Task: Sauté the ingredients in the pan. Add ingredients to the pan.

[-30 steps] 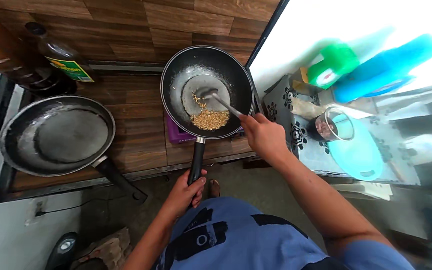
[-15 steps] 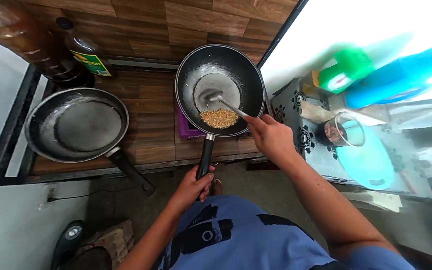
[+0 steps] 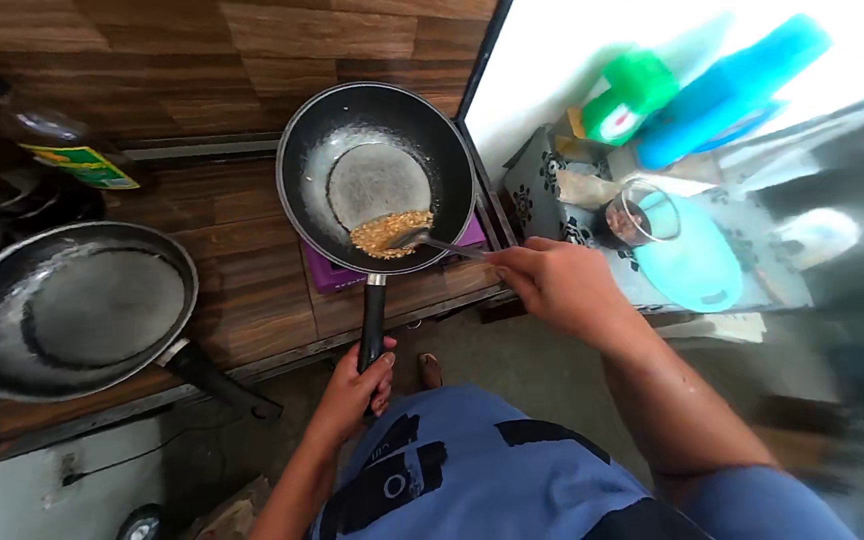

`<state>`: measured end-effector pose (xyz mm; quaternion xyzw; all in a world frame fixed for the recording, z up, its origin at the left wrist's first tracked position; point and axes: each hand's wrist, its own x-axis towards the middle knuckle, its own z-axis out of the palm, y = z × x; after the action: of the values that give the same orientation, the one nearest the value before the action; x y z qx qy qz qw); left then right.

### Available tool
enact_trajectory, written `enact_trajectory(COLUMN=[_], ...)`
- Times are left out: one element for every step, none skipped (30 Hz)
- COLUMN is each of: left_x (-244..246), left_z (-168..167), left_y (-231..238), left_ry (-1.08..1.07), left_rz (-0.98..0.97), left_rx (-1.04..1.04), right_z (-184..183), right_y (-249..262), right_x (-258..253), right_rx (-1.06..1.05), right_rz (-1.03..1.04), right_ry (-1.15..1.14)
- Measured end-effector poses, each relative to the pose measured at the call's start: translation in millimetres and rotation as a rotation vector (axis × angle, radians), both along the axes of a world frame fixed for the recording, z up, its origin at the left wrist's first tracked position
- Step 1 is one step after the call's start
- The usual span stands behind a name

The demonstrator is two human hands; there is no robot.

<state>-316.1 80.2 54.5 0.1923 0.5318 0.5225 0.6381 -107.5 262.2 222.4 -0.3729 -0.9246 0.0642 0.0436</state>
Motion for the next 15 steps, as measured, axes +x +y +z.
enact_trajectory(left_x=[0.2, 0.6, 1.0, 1.5, 1.8, 2.2, 2.7, 2.9, 2.8, 2.8, 2.7, 2.2, 1.7, 1.2, 0.8], left_z=[1.1, 2.4, 3.7, 4.3, 3.9, 3.4, 3.4, 3.9, 4.9, 5.9, 6.3, 6.3, 5.7, 4.9, 4.3], left_y=[0.0, -0.1, 0.0, 0.0, -0.1, -0.2, -0.4, -0.5, -0.3, -0.2, -0.5, -0.7, -0.9, -1.1, -1.3], left_ry=[0.001, 0.003, 0.005, 0.004, 0.004, 0.004, 0.008, 0.012, 0.016, 0.022, 0.026, 0.021, 0.012, 0.002, -0.004], left_rz=[0.003, 0.006, 0.012, 0.019, 0.021, 0.024, 0.026, 0.028, 0.028, 0.025, 0.020, 0.014, 0.015, 0.019, 0.019], left_rx=[0.000, -0.002, -0.005, -0.006, -0.006, -0.006, -0.008, -0.010, -0.012, -0.012, -0.010, -0.010, -0.010, -0.008, -0.007], right_z=[2.7, 5.0, 5.3, 2.5, -2.9, -9.7, -14.7, -16.1, -12.6, -5.9, 2.3, 10.9, 18.4, 23.2, 24.0], right_y=[-0.3, -0.4, -0.2, 0.6, 1.7, 3.7, 5.8, 7.7, 9.0, 9.2, 8.4, 6.8, 4.8, 2.3, -0.1], right_x=[1.0, 1.7, 0.8, -2.2, -6.7, -11.2, -14.4, -14.9, -12.7, -8.0, -1.6, 5.3, 11.4, 15.3, 15.9], right_rx=[0.008, 0.016, 0.017, 0.009, -0.012, -0.039, -0.067, -0.082, -0.084, -0.074, -0.057, -0.038, -0.022, -0.003, 0.007], right_rz=[0.013, 0.020, 0.020, 0.020, 0.019, 0.021, 0.021, 0.017, 0.011, 0.006, 0.000, -0.002, -0.002, 0.000, 0.001], right_ry=[0.020, 0.035, 0.051, 0.066, 0.068, 0.052, 0.023, -0.003, -0.018, -0.013, 0.002, 0.011, 0.007, -0.004, -0.021])
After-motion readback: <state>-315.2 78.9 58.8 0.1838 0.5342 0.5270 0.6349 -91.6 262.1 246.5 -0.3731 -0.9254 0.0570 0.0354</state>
